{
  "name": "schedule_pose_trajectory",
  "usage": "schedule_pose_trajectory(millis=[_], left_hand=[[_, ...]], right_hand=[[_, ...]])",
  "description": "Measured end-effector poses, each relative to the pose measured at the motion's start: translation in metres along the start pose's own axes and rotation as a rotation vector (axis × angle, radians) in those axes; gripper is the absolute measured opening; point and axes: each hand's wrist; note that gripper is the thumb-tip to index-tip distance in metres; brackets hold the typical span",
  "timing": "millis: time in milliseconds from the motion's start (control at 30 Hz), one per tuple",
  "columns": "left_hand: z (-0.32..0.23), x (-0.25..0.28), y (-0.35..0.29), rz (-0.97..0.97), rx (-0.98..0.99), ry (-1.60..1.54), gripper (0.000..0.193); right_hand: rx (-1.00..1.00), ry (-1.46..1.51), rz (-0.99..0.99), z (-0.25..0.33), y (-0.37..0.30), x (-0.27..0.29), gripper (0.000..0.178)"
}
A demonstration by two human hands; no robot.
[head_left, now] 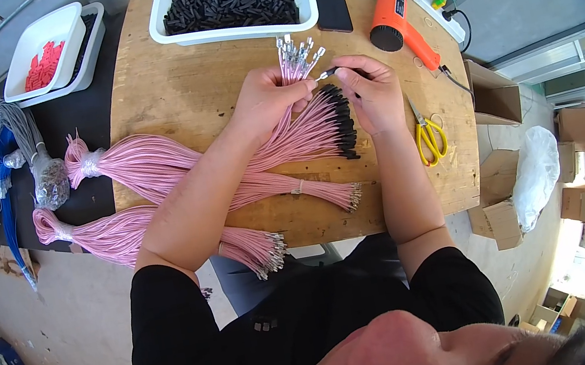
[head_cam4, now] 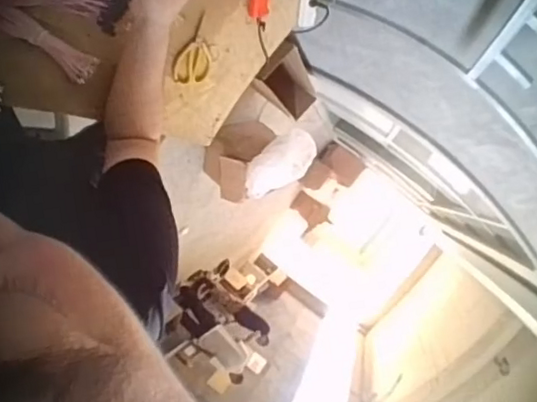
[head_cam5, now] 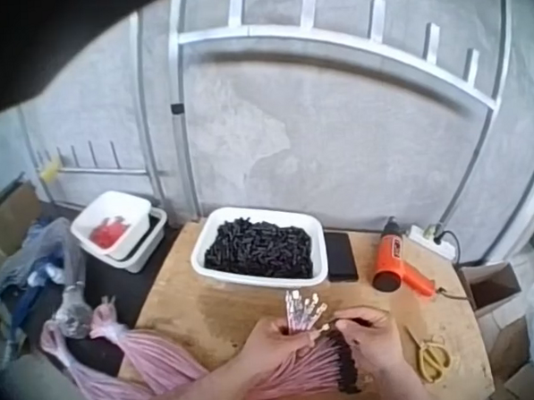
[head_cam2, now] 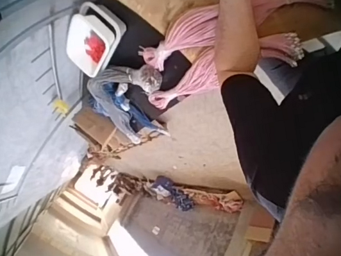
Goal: Manually attaching small black protective caps to the ends of pink wire bundles at a factory assembly bench.
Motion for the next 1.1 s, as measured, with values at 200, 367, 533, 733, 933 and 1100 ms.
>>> schedule_pose_trajectory(millis=[200,367,533,733,933,1100], left_hand=[[-0.0009,-0.0006,-0.0003,0.002,-0.014,0.016,0.01],[-0.0002,0.0006,0.0002,0.012,0.011,-0.019,0.011],[0.0008,0.0014,0.0014,0.013,0.03,-0.007,0.012],[0.0006,0.0008,0.0006,-0.004,0.042,-0.008,0.013],[0.0019,0.0024,0.0011,0.021,0.021,0.015,0.014],[0.0009,0.0018,0.0008,0.017,0.026,0.026,0.015]], right_hand=[[0.012,0.001,0.026,-0.0012,0.0004,0.0038,0.016],[0.01,-0.002,0.052,0.0003,0.0005,0.0013,0.013],[0.055,-0.02,0.106,-0.0031,0.0028,0.0054,0.015],[0.021,0.044,0.075,-0.0002,0.0018,0.0011,0.017],[-0.004,-0.04,0.049,-0.0007,0.0014,0.0012,0.015],[-0.009,-0.03,0.057,0.0018,-0.0006,-0.0005,0.015]])
Point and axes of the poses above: each hand's wrist, its own y-axis towards the middle knuckle, its own x-axis out of the back of the hand, z = x × y, and after that the axes turned 13 degrees about y, right-handed
